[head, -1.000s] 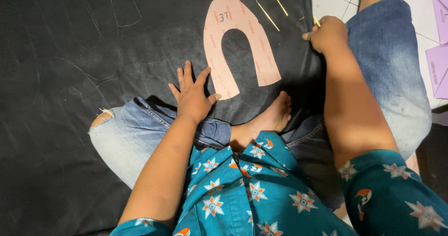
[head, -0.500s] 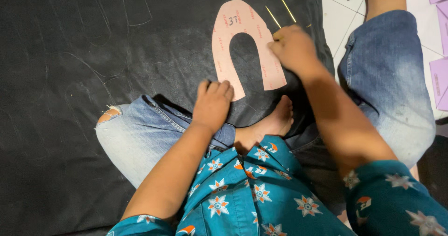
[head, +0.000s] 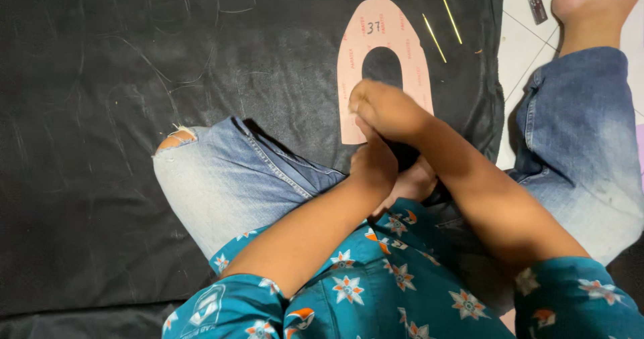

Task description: The person places a U-shaped paper pattern onto a large piece of black fabric and uses a small pointed tool to trace the outline. They repeatedly reposition the pattern and continue tracing along its edges to mark the fabric.

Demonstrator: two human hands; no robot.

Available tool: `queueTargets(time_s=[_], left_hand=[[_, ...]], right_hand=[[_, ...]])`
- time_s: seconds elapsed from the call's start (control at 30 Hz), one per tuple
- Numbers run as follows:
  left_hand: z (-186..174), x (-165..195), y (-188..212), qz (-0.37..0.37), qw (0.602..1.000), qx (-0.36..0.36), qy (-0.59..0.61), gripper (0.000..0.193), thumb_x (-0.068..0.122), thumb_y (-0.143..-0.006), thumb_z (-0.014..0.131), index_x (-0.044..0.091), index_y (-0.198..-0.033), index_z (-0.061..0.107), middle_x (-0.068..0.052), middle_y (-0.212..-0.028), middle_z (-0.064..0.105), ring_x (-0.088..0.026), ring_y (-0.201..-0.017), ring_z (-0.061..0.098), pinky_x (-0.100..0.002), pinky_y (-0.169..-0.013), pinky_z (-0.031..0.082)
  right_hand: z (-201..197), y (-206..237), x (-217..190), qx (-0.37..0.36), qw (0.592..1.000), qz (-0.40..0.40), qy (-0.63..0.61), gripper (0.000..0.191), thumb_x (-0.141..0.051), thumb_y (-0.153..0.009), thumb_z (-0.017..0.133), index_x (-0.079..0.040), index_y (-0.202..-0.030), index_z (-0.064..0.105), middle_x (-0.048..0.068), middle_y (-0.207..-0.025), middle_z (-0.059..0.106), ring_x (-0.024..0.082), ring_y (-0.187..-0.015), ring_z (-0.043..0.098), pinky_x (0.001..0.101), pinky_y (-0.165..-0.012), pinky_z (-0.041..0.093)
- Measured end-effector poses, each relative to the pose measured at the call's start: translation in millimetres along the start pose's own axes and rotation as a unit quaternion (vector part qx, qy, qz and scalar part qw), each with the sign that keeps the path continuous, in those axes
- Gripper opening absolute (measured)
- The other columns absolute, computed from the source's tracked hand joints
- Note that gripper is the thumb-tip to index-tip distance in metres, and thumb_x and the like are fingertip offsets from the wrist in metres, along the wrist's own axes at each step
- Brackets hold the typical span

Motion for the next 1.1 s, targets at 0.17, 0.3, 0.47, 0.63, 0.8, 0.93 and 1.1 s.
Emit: queueTargets(time_s=[0.17, 0.3, 0.47, 0.63, 0.8, 0.93, 1.1], left_hand=[[18, -3, 0, 0.055, 0.992, 0.016, -0.115, 0.034, 0.023, -0.104, 0.046, -0.001, -0.122, 0.061, -0.023, -0.107, 0.072, -0.036, -0.101, 0.074, -0.044, -0.086, 0.06], [18, 2, 3, 0.133, 0.977, 0.033, -0.164, 0.029, 0.02, -0.099, 0.05, 0.0, -0.108, 0.068, -0.023, -0.105, 0.072, -0.035, -0.097, 0.073, -0.044, -0.08, 0.06], [24, 4, 8, 0.218, 0.942, 0.008, -0.257, 0.025, 0.015, -0.095, 0.053, 0.001, -0.104, 0.071, -0.019, -0.107, 0.073, -0.034, -0.098, 0.072, -0.045, -0.079, 0.06], [23, 2, 7, 0.229, 0.941, 0.003, -0.249, 0.024, 0.014, -0.093, 0.055, 0.001, -0.103, 0.072, -0.02, -0.107, 0.073, -0.034, -0.098, 0.072, -0.044, -0.08, 0.059], [23, 0, 8, 0.221, 0.936, -0.01, -0.275, 0.023, 0.013, -0.095, 0.055, -0.002, -0.108, 0.068, -0.022, -0.106, 0.072, -0.034, -0.096, 0.072, -0.044, -0.079, 0.06], [25, 1, 10, 0.237, 0.915, 0.001, -0.328, 0.032, 0.012, -0.088, 0.059, -0.006, -0.113, 0.063, -0.022, -0.105, 0.07, -0.032, -0.094, 0.07, -0.041, -0.074, 0.061], [20, -1, 6, 0.236, 0.94, 0.036, -0.245, 0.027, 0.012, -0.093, 0.055, -0.004, -0.113, 0.064, -0.023, -0.108, 0.07, -0.034, -0.097, 0.07, -0.044, -0.08, 0.059]], right_hand=[[27, -1, -21, -0.068, 0.993, -0.06, 0.075, 0.026, -0.03, -0.096, 0.06, -0.007, -0.099, 0.073, 0.014, -0.098, 0.074, 0.035, -0.095, 0.07, 0.0428, -0.084, 0.054], [36, -1, -21, -0.086, 0.993, -0.013, 0.082, 0.028, -0.031, -0.095, 0.061, -0.008, -0.102, 0.075, 0.014, -0.098, 0.075, 0.036, -0.094, 0.071, 0.0434, -0.083, 0.054], [41, 1, -28, -0.09, 0.993, -0.018, 0.071, 0.028, -0.031, -0.093, 0.062, -0.009, -0.103, 0.077, 0.013, -0.098, 0.077, 0.033, -0.093, 0.073, 0.0421, -0.083, 0.055], [46, 0, -26, -0.114, 0.989, -0.003, 0.093, 0.026, -0.029, -0.093, 0.063, -0.008, -0.1, 0.077, 0.013, -0.094, 0.077, 0.032, -0.092, 0.073, 0.0421, -0.083, 0.055], [33, -4, -43, -0.054, 0.982, -0.127, 0.131, 0.021, -0.02, -0.092, 0.062, -0.008, -0.098, 0.077, 0.012, -0.095, 0.077, 0.03, -0.091, 0.074, 0.0402, -0.087, 0.056], [27, -6, -37, -0.039, 0.982, -0.107, 0.148, 0.019, -0.021, -0.093, 0.064, -0.008, -0.091, 0.078, 0.01, -0.089, 0.078, 0.029, -0.085, 0.074, 0.0416, -0.09, 0.053], [35, -4, -34, -0.09, 0.981, -0.101, 0.139, 0.02, -0.02, -0.091, 0.064, -0.008, -0.095, 0.079, 0.012, -0.091, 0.077, 0.03, -0.085, 0.073, 0.0387, -0.079, 0.056]])
Point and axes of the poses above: each hand's wrist, its own y-axis away from the middle knuckle, its own z-axis out of the palm, x = y × z, the point moved 8 cm from there along -y, towards the middle knuckle
